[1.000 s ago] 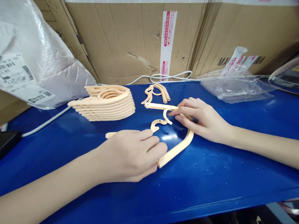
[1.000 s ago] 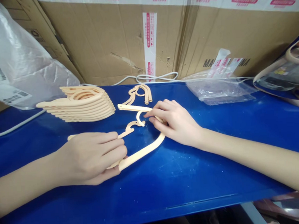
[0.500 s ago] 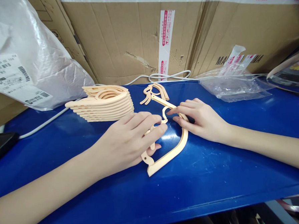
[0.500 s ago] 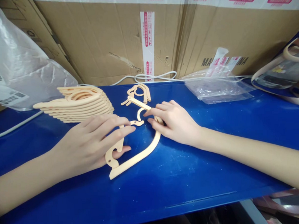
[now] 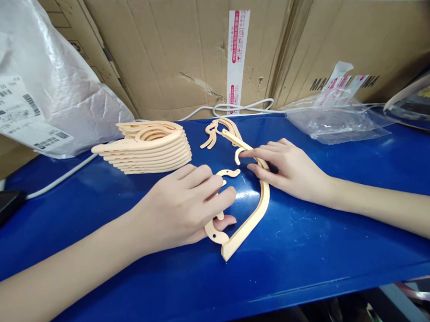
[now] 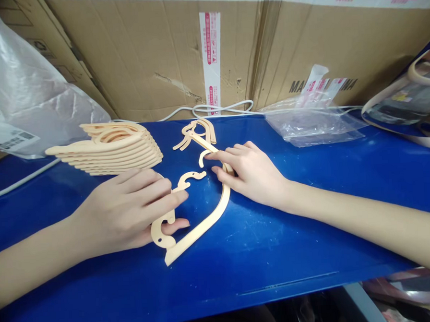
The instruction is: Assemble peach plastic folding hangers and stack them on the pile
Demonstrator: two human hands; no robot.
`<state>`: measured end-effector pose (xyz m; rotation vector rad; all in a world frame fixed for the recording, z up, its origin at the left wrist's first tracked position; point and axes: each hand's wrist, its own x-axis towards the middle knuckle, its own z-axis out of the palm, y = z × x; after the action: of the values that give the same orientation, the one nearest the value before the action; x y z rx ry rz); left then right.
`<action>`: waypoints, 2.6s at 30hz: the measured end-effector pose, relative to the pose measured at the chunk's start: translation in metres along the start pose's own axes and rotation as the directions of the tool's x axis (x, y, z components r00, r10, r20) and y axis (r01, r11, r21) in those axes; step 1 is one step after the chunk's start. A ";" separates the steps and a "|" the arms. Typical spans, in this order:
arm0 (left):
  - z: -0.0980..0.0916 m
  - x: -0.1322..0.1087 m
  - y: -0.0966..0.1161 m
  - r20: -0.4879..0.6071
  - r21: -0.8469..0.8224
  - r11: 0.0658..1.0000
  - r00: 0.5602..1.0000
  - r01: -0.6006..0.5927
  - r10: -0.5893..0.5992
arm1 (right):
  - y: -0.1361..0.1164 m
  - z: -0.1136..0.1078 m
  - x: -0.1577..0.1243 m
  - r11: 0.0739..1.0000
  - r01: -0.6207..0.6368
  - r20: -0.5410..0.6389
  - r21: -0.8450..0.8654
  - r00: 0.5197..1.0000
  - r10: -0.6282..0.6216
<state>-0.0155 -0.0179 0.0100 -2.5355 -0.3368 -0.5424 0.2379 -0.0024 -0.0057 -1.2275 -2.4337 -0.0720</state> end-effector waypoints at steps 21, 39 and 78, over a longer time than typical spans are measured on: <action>-0.004 -0.002 0.008 0.252 -0.533 0.811 0.961 0.239 -0.117 | -0.002 0.001 0.002 0.999 -0.007 0.018 -0.049 1.000 0.008; 0.005 -0.005 0.009 0.164 -0.378 0.917 0.984 0.127 -0.069 | -0.003 0.002 0.002 1.000 0.006 0.059 0.004 0.998 -0.006; 0.005 -0.004 0.011 0.085 -0.228 0.974 0.996 0.010 0.010 | -0.001 -0.001 -0.001 0.903 0.181 -0.102 0.389 0.983 -0.152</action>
<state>-0.0141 -0.0249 -0.0002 -2.7866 -0.3214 -0.4982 0.2379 -0.0043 -0.0049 -0.8217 -2.3341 0.3123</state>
